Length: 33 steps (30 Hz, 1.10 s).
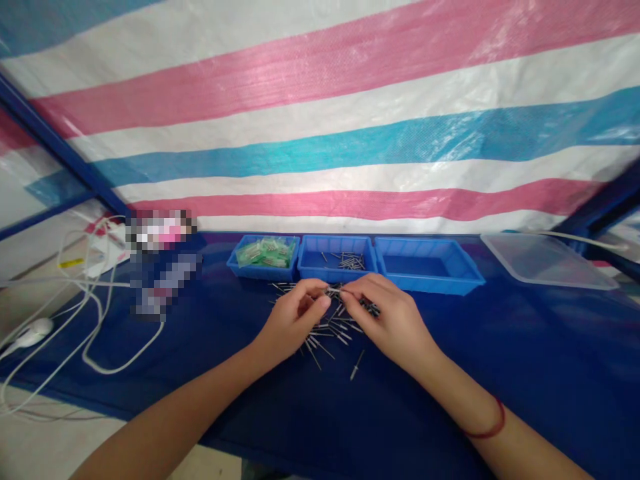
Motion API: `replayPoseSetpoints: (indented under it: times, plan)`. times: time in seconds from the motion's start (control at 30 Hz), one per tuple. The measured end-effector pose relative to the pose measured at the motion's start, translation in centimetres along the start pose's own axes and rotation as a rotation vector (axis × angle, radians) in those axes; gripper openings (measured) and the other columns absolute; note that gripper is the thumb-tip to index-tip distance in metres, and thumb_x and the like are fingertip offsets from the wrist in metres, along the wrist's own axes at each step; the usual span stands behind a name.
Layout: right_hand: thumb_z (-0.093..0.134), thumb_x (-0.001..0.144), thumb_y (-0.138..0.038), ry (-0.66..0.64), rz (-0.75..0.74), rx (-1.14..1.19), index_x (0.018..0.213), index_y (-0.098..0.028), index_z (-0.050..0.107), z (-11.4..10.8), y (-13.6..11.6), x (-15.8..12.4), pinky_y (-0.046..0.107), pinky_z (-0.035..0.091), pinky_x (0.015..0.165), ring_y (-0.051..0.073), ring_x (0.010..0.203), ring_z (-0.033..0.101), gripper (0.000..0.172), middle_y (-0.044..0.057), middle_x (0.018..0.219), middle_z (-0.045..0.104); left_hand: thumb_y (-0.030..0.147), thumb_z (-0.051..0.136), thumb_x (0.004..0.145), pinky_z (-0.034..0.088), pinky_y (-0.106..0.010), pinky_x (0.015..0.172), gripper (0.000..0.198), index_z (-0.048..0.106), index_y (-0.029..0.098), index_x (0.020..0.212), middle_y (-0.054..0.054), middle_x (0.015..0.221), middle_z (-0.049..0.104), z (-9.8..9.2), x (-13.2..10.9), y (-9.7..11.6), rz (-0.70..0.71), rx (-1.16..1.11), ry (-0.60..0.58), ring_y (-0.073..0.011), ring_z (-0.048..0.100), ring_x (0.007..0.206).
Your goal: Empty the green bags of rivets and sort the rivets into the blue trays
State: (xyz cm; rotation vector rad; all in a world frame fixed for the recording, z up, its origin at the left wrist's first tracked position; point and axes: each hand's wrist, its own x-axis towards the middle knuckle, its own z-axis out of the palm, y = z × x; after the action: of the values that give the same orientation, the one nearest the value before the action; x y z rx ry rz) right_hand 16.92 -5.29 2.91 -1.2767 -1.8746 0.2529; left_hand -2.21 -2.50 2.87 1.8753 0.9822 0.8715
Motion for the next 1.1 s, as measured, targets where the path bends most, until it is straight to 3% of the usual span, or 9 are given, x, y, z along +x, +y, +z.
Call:
replayPoseSetpoints:
  times: [0.13, 0.27, 0.37, 0.5, 0.57, 0.77, 1.1]
  plan:
    - [0.047, 0.092, -0.035, 0.174, -0.025, -0.254, 0.098, -0.021, 0.068, -0.7, 1.4, 1.6, 0.041, 0.045, 0.083, 0.025, 0.087, 0.060, 0.026, 0.009, 0.092, 0.069, 0.036, 0.050, 0.092, 0.045, -0.022, 0.063, 0.035, 0.052, 0.018, 0.122, -0.002, 0.090, 0.064, -0.1, 0.1, -0.1, 0.028, 0.091, -0.020, -0.0092, 0.054, 0.063]
    - [0.047, 0.091, -0.037, 0.159, 0.012, -0.404, 0.104, -0.017, 0.068, -2.4, 2.3, 2.3, 0.040, 0.044, 0.082, 0.026, 0.085, 0.060, 0.031, 0.010, 0.088, 0.068, 0.030, 0.047, 0.093, 0.047, -0.025, 0.074, 0.024, 0.063, 0.017, 0.106, -0.005, 0.091, 0.066, 0.4, 0.1, -0.4, 0.237, 0.285, -0.154, -0.0136, 0.059, 0.074]
    - [0.047, 0.089, -0.034, 0.002, 0.090, -0.310, 0.088, -0.020, 0.068, -4.1, 2.2, 1.7, 0.033, 0.044, 0.069, 0.020, 0.071, 0.060, 0.025, 0.005, 0.077, 0.067, 0.025, 0.047, 0.094, 0.047, -0.027, 0.082, 0.023, 0.066, 0.015, 0.100, -0.008, 0.095, 0.067, 0.9, 0.1, -0.6, 0.377, 0.365, -0.218, -0.0165, 0.061, 0.085]
    - [0.052, 0.085, -0.042, -0.486, 0.241, -0.149, 0.069, -0.023, 0.064, -5.4, 2.2, 0.3, 0.027, 0.036, 0.050, 0.014, 0.054, 0.055, 0.028, -0.001, 0.059, 0.062, 0.024, 0.046, 0.094, 0.047, -0.028, 0.085, 0.023, 0.066, 0.015, 0.100, -0.008, 0.095, 0.067, 1.2, 0.1, -0.5, 0.421, 0.419, -0.234, -0.0175, 0.061, 0.089]
    - [0.056, 0.082, -0.044, -0.615, 0.284, -0.201, 0.062, -0.022, 0.061, -5.0, 2.2, -0.3, 0.027, 0.032, 0.048, 0.015, 0.052, 0.055, 0.030, 0.000, 0.057, 0.061, 0.023, 0.047, 0.094, 0.047, -0.028, 0.084, 0.022, 0.066, 0.015, 0.100, -0.008, 0.094, 0.067, 1.1, 0.1, -0.4, 0.416, 0.435, -0.246, -0.0173, 0.061, 0.088]
    - [0.051, 0.084, -0.030, -0.582, 0.303, -0.502, 0.066, -0.022, 0.056, -2.9, 1.2, -0.8, 0.028, 0.025, 0.050, 0.019, 0.059, 0.059, 0.021, 0.004, 0.067, 0.064, 0.022, 0.045, 0.094, 0.047, -0.028, 0.084, 0.023, 0.066, 0.015, 0.101, -0.007, 0.096, 0.068, 0.6, 0.1, -0.5, 0.427, 0.472, -0.305, -0.0170, 0.061, 0.089]
    - [0.047, 0.079, -0.021, -0.668, 0.388, -0.521, 0.075, -0.021, 0.055, -2.9, 0.4, -0.2, 0.028, 0.028, 0.055, 0.019, 0.069, 0.059, 0.009, 0.005, 0.079, 0.065, 0.022, 0.047, 0.093, 0.045, -0.032, 0.085, 0.021, 0.067, 0.016, 0.098, -0.006, 0.095, 0.069, 0.9, -0.1, -0.4, 0.450, 0.523, -0.295, -0.0176, 0.059, 0.088]
